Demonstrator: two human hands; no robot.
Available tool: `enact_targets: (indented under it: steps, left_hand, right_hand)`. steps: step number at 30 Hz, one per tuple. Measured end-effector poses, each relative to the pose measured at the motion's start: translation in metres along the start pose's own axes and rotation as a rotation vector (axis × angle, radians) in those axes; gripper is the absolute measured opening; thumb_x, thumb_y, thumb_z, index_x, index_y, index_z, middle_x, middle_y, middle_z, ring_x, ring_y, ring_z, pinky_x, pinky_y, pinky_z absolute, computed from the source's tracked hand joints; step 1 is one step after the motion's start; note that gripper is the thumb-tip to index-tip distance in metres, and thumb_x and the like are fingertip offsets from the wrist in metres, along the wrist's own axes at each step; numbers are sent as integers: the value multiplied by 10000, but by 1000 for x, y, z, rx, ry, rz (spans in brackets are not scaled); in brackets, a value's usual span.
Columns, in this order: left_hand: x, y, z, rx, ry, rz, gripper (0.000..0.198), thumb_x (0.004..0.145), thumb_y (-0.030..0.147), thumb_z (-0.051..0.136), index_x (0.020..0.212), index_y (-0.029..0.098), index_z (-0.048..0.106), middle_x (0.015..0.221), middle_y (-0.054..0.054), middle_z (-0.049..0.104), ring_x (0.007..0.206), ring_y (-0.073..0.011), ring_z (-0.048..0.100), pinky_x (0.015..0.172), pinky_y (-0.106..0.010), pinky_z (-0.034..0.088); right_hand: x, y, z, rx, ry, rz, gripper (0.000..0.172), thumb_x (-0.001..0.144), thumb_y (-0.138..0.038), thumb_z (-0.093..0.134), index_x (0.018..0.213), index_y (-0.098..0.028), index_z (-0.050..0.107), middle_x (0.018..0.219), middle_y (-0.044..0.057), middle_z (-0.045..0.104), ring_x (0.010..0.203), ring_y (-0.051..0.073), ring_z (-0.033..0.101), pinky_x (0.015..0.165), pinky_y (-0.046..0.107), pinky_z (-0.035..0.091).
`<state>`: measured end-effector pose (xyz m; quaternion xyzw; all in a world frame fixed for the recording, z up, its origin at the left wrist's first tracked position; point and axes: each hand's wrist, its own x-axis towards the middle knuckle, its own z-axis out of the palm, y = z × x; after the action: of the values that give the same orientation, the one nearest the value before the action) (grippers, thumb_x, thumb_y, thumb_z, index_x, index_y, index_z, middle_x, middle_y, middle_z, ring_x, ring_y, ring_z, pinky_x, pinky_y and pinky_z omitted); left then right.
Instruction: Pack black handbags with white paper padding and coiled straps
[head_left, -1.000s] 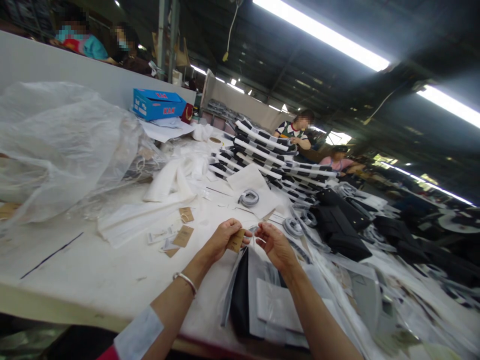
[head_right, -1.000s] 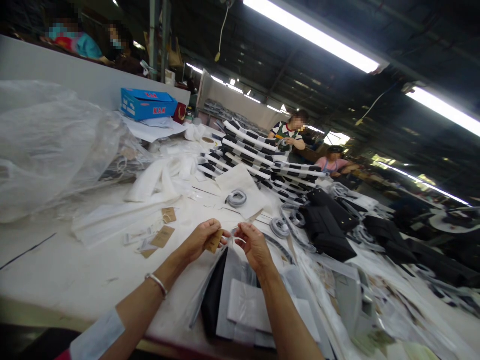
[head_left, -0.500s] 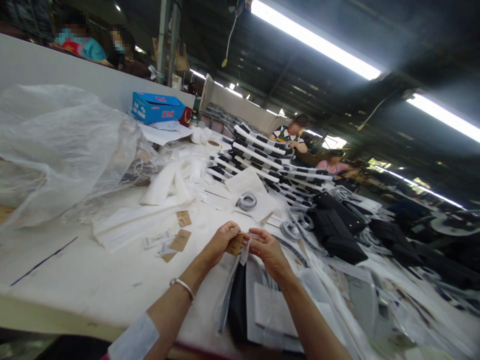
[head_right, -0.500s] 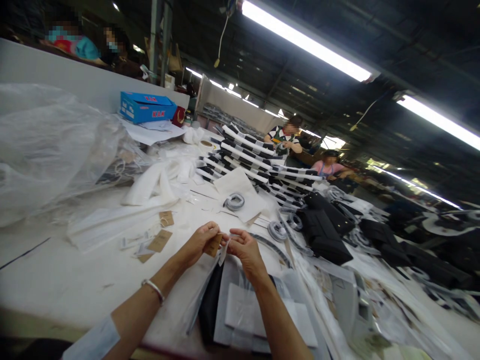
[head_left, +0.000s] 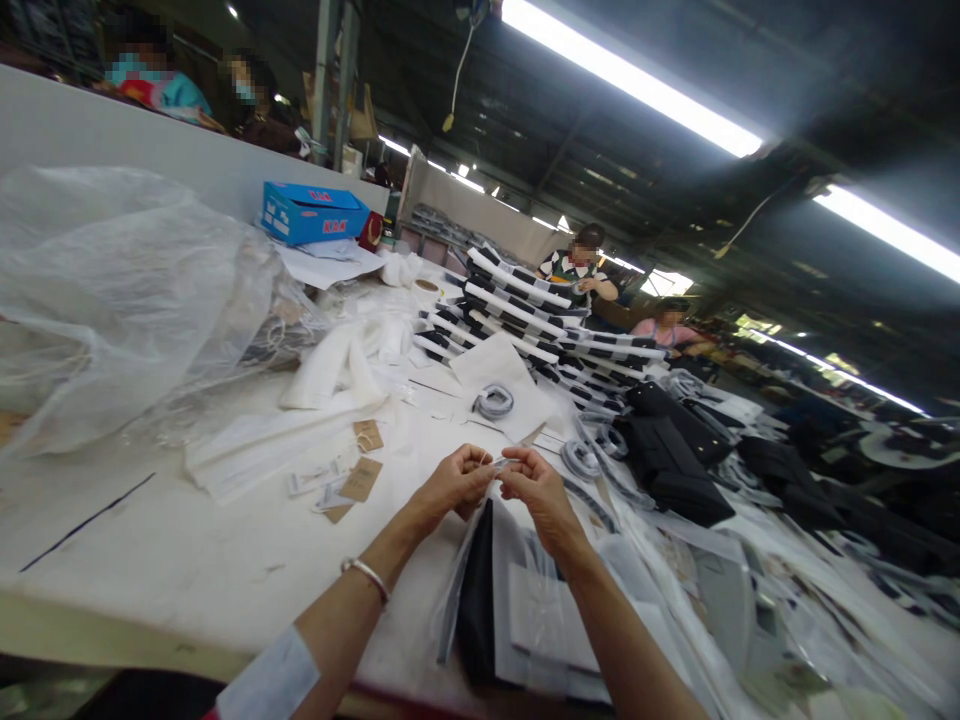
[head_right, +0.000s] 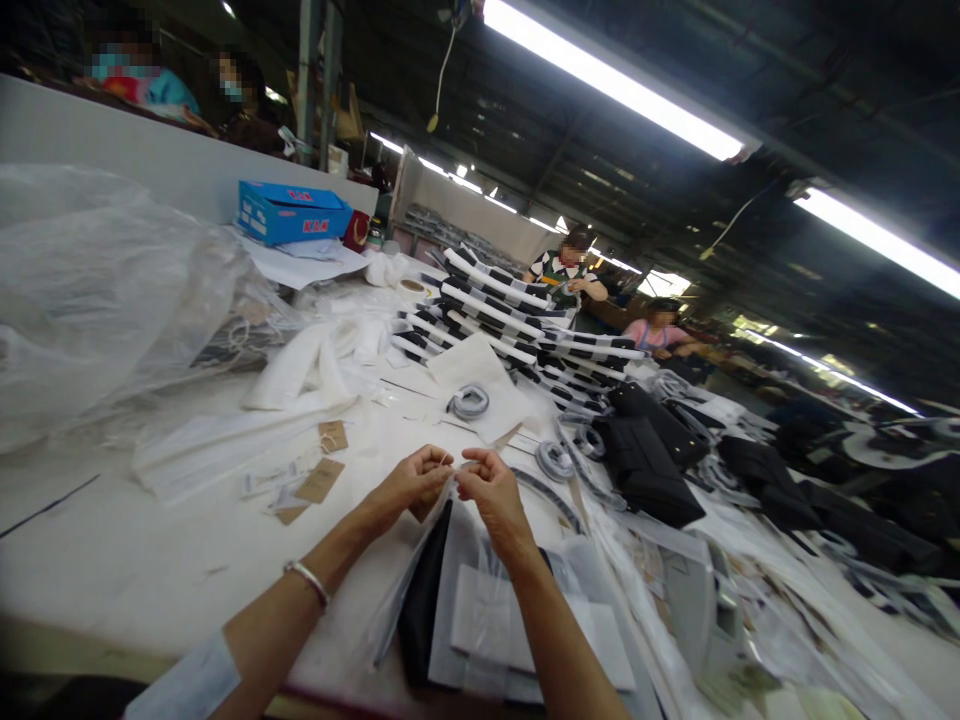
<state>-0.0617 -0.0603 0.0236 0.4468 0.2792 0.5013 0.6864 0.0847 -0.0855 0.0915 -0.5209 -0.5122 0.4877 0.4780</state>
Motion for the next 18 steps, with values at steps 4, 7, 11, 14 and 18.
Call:
enact_targets:
  steps: [4,7,11,14,18]
  left_hand:
    - [-5,4,0,41,-101,-18,598,676,476,802,1119,163,551,763,11,631,573,-86,515,549,-208,332]
    - [-10,12,2,-10,-206,1,668,673,401,815,1228,175,519,839,-4,635,632,-93,531,581,-214,355]
    - [-11,14,2,-6,-222,56,664,667,311,813,1251,166,534,826,0,620,713,-115,558,630,-222,382]
    - [-8,14,0,18,-119,57,557,670,299,791,1170,163,585,803,7,608,704,-117,566,640,-225,406]
    - [-9,20,-5,4,32,54,492,631,290,784,1076,185,602,986,-16,605,674,-97,577,582,-206,413]
  right_hand:
    - [-1,-3,6,-53,-19,-50,311,637,-255,772,908,-182,635,597,-52,601,558,116,519,582,257,412]
    - [-3,-4,8,-71,-43,-79,306,667,-288,774,927,-182,652,626,-47,602,582,117,524,593,254,412]
    - [-6,-9,6,-70,-69,-92,316,691,-308,778,956,-185,659,690,-24,633,625,128,551,619,265,435]
    - [-7,-15,3,-66,-34,-108,312,683,-321,793,934,-190,661,680,-25,627,623,129,547,604,266,433]
    - [-9,-20,-2,-65,-38,-108,302,669,-346,806,893,-194,672,660,-29,617,597,125,540,595,269,428]
